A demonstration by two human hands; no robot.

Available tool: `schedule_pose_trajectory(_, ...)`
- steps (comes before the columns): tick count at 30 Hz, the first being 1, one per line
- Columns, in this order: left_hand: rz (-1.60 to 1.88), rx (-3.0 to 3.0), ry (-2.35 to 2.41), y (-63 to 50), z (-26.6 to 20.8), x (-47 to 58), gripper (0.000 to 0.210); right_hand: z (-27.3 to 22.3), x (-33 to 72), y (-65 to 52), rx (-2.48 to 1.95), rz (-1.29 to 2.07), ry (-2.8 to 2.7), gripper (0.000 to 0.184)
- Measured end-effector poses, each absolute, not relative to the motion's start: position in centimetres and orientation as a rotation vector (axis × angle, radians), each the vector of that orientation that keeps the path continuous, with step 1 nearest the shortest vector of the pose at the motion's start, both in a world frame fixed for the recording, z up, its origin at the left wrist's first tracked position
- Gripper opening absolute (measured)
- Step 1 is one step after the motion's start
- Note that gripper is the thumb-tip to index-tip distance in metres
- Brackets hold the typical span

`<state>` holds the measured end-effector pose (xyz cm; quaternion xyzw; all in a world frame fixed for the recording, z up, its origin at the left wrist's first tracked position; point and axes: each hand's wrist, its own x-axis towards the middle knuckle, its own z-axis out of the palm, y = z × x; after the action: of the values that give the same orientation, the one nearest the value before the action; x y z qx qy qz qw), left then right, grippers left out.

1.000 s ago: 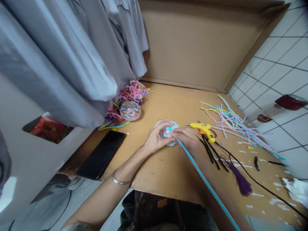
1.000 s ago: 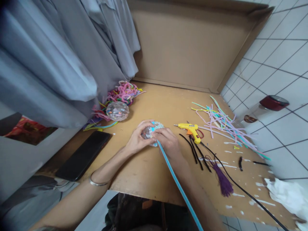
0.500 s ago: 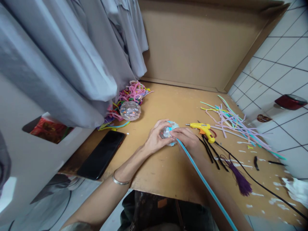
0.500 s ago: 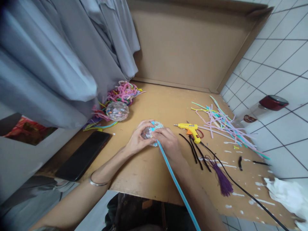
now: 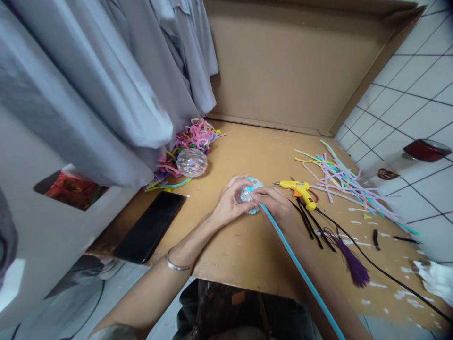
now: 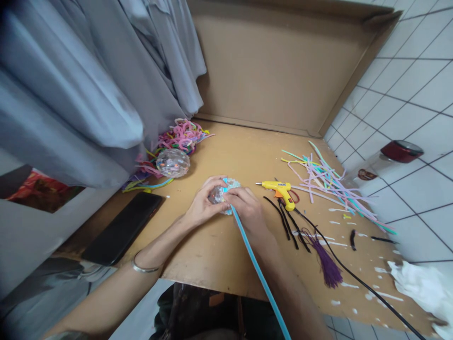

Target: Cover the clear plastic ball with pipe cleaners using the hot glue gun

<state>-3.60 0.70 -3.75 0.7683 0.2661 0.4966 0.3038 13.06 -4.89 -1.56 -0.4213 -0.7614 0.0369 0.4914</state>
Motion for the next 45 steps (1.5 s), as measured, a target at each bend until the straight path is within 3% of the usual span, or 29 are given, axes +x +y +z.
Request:
schedule_pose_trajectory(10,1.315,2.046,0.720,0.8,-4.2,-3.6,0.045,0.6,12.2,-5.7,-1.343,0.874,-1.362,0.025)
schedule_pose_trajectory(15,1.312,2.054,0.692,0.9,-4.2,-3.6,0.049,0.0,11.9,-5.4,-1.277,0.805,-1.370,0.025)
schedule_pose_trajectory(27,1.304,2.057,0.685,0.9,-4.1,-3.7,0.052,2.6,11.4,-6.5,-1.372,1.085,-1.204,0.021)
schedule_pose_trajectory(45,1.330,2.100,0.613,0.4,-3.4,-3.6,0.045,1.3,12.0,-6.3,-1.319,0.821,-1.423,0.016)
